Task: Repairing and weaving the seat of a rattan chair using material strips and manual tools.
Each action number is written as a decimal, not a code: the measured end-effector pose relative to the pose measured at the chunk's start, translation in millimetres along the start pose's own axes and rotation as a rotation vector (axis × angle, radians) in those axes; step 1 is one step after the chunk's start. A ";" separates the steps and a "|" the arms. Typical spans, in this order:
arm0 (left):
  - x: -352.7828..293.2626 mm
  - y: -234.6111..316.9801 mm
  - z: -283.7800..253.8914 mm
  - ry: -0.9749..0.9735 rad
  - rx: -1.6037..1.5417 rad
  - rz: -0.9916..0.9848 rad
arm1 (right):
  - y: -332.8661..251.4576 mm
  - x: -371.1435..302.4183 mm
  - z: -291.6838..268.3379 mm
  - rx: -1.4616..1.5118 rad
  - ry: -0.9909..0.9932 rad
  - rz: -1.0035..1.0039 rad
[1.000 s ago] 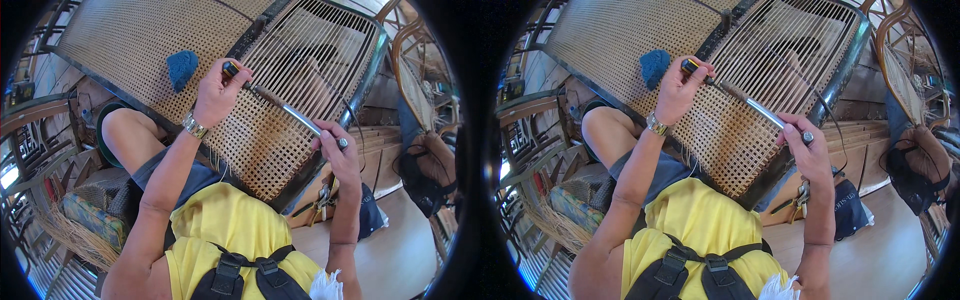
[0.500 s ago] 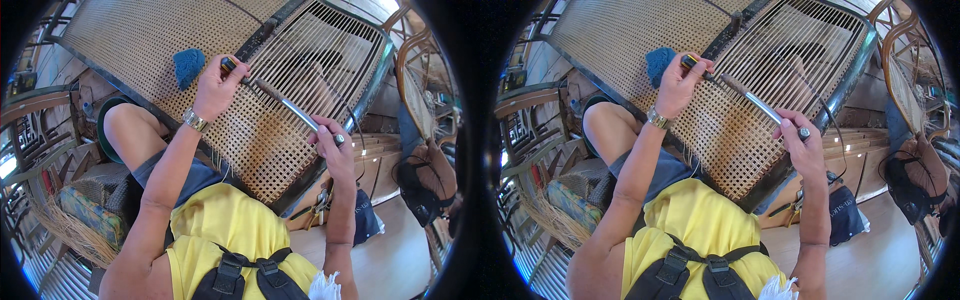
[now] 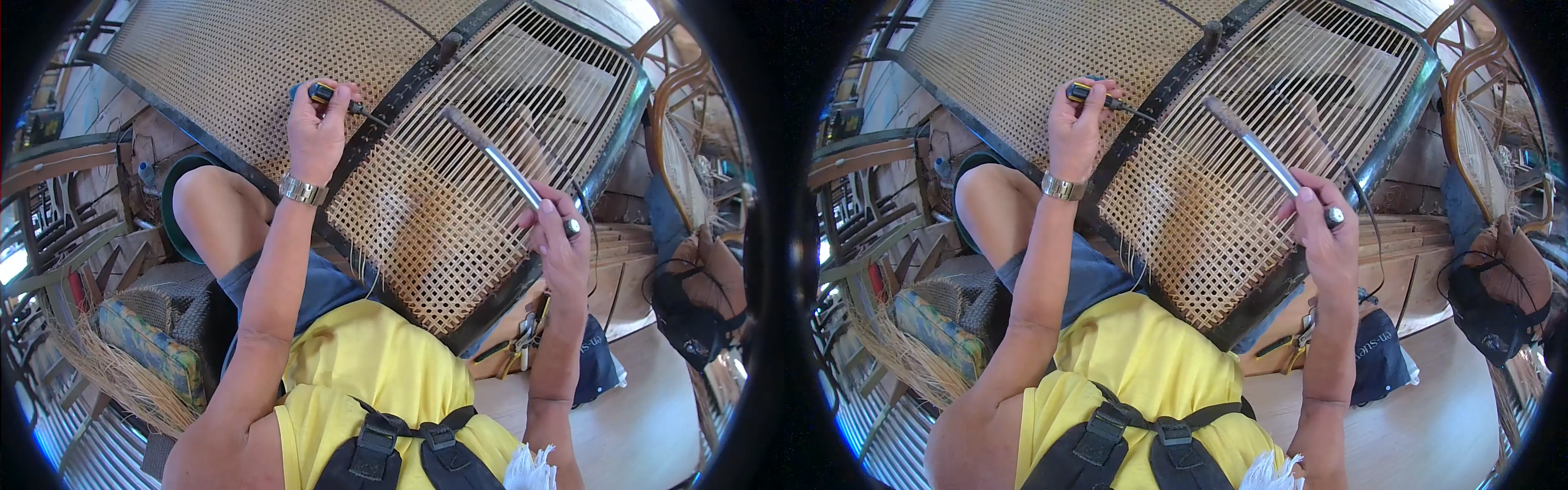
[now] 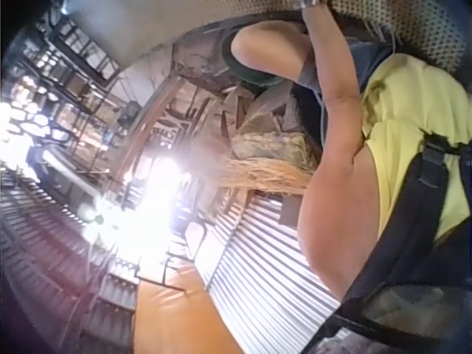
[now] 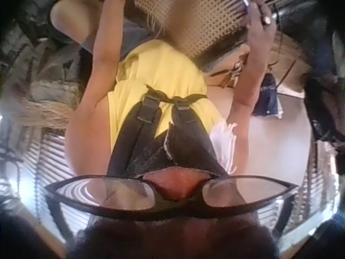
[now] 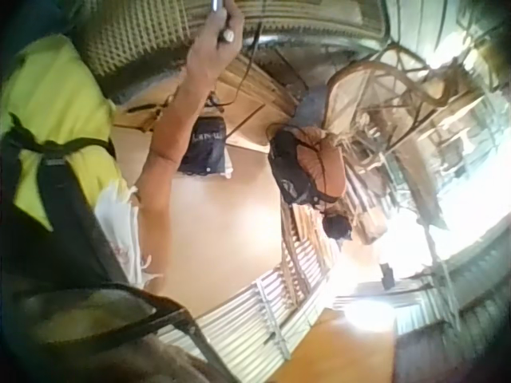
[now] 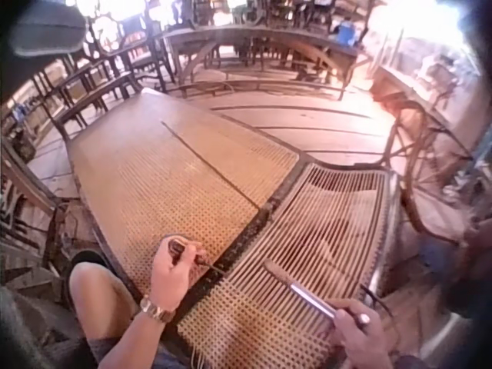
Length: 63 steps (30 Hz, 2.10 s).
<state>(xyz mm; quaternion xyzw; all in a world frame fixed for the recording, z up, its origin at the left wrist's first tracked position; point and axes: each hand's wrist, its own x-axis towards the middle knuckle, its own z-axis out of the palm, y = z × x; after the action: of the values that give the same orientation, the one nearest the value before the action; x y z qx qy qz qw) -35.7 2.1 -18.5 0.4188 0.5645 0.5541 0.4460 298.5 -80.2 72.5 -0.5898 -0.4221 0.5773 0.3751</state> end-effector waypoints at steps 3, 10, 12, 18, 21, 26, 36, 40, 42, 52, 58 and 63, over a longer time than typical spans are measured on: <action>-1.1 -3.5 -1.1 0.004 -0.006 -0.017 | 1.3 -0.1 -7.8 0.057 0.035 -0.011; -12.1 2.1 -2.1 -0.007 -0.069 -0.051 | -2.2 -8.6 -1.8 -0.042 -0.051 0.039; -15.5 2.9 -0.8 -0.014 -0.113 -0.058 | -1.1 -10.5 -2.9 -0.057 -0.063 0.037; -24.8 28.2 11.8 0.017 -0.117 -0.120 | -9.0 -26.7 -29.5 -0.038 0.043 0.009; -21.7 19.2 -4.3 -0.007 -0.074 -0.088 | -19.2 -45.4 -55.4 -0.026 0.088 -0.073; -38.8 2.0 25.2 -0.236 0.770 -0.090 | -16.6 -72.9 -85.8 0.002 0.189 -0.166; -160.9 51.4 81.8 -0.735 0.514 0.217 | -3.7 -102.6 -91.9 0.017 0.184 -0.094; -112.4 36.4 70.6 -0.393 0.602 0.109 | 1.1 -103.1 -92.2 0.040 0.164 -0.119; -84.5 7.5 59.3 -0.346 0.718 0.118 | 7.1 -101.4 -91.9 0.059 0.181 -0.096; -62.3 -25.2 60.7 -0.447 0.705 0.313 | 37.0 -97.5 -80.3 0.125 0.166 -0.041; -53.9 -7.6 57.8 -0.233 0.465 -0.033 | 47.7 -101.9 -87.8 0.136 0.176 -0.068; -39.3 14.7 46.0 -0.107 -0.055 -0.083 | 43.4 -105.0 -89.5 0.170 0.201 -0.064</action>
<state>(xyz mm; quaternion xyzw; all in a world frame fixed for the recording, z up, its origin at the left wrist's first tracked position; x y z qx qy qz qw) 18.4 -23.8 -1.7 0.4115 0.5411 0.5273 0.5097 393.0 -189.7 75.1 -0.5970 -0.3507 0.5366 0.4823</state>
